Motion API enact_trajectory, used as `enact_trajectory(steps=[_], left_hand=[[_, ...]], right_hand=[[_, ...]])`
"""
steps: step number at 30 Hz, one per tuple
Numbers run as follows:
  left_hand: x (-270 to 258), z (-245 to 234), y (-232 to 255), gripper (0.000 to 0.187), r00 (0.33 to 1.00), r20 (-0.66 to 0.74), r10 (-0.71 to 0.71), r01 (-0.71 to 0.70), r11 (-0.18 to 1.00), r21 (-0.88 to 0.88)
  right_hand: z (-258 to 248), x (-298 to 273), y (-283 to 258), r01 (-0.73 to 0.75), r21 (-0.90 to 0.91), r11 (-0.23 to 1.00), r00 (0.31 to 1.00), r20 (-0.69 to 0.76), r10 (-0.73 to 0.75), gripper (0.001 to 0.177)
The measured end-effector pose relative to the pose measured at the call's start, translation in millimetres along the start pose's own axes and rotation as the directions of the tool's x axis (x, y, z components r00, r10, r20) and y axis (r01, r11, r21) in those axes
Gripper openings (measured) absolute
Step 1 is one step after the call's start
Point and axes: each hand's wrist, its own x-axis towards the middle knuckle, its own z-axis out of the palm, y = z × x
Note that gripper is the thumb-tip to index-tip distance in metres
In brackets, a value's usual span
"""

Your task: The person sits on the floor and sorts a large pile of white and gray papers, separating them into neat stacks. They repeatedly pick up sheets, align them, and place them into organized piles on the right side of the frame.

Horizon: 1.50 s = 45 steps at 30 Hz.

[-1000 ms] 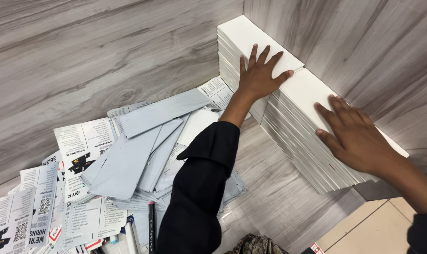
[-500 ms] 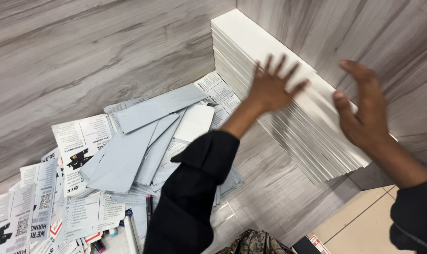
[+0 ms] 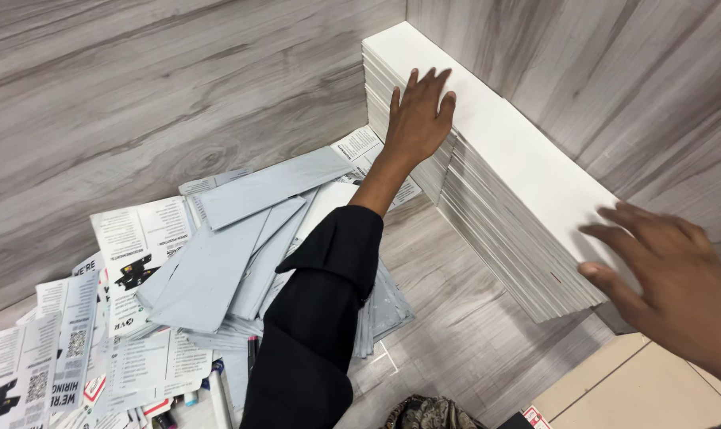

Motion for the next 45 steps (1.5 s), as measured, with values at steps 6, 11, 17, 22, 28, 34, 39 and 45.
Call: enact_trajectory(steps=[6, 11, 17, 22, 28, 34, 39, 45], left_hand=[[0.6, 13.4, 4.6, 0.056, 0.981, 0.191, 0.028, -0.059, 0.986, 0.158], [1.0, 9.9, 3.2, 0.066, 0.972, 0.235, 0.029, -0.074, 0.98, 0.185], [-0.9, 15.1, 3.9, 0.075, 0.976, 0.214, 0.049, -0.094, 0.974, 0.208], [-5.1, 18.3, 7.7, 0.078, 0.979, 0.2, 0.022, -0.08, 0.954, 0.289], [-45.4, 18.8, 71.2, 0.081, 0.941, 0.261, 0.217, -0.303, 0.885, 0.354], [-44.0, 6.4, 63.3, 0.058, 0.946, -0.003, 0.324, -0.286, 0.831, -0.477], [-6.7, -7.3, 1.4, 0.055, 0.995, 0.057, 0.076, -0.079, 0.995, 0.053], [-8.9, -7.3, -2.8, 0.055, 0.979, 0.202, 0.016, -0.067, 0.966, 0.249]], right_hand=[[16.7, 20.5, -2.9, 0.1, 0.359, 0.928, 0.963, -0.269, 0.0, 0.038], [22.0, 19.3, -13.8, -0.375, 0.295, 0.879, 0.881, -0.181, 0.437, 0.032], [10.7, 11.4, -16.3, 0.192, 0.418, 0.888, 0.9, -0.435, 0.01, 0.039], [19.2, 17.2, -26.1, -0.077, 0.266, 0.961, 0.962, -0.234, 0.142, 0.038], [20.8, 9.1, -36.4, -0.048, 0.544, 0.838, 0.871, -0.388, 0.301, 0.042], [10.4, 10.9, -33.2, 0.087, 0.459, 0.884, 0.856, -0.488, 0.169, 0.056], [8.8, 2.9, -34.7, -0.121, 0.147, 0.982, 0.945, -0.285, 0.159, 0.057], [12.8, -25.5, -26.7, -0.043, 0.403, 0.914, 0.883, -0.412, 0.223, 0.044]])
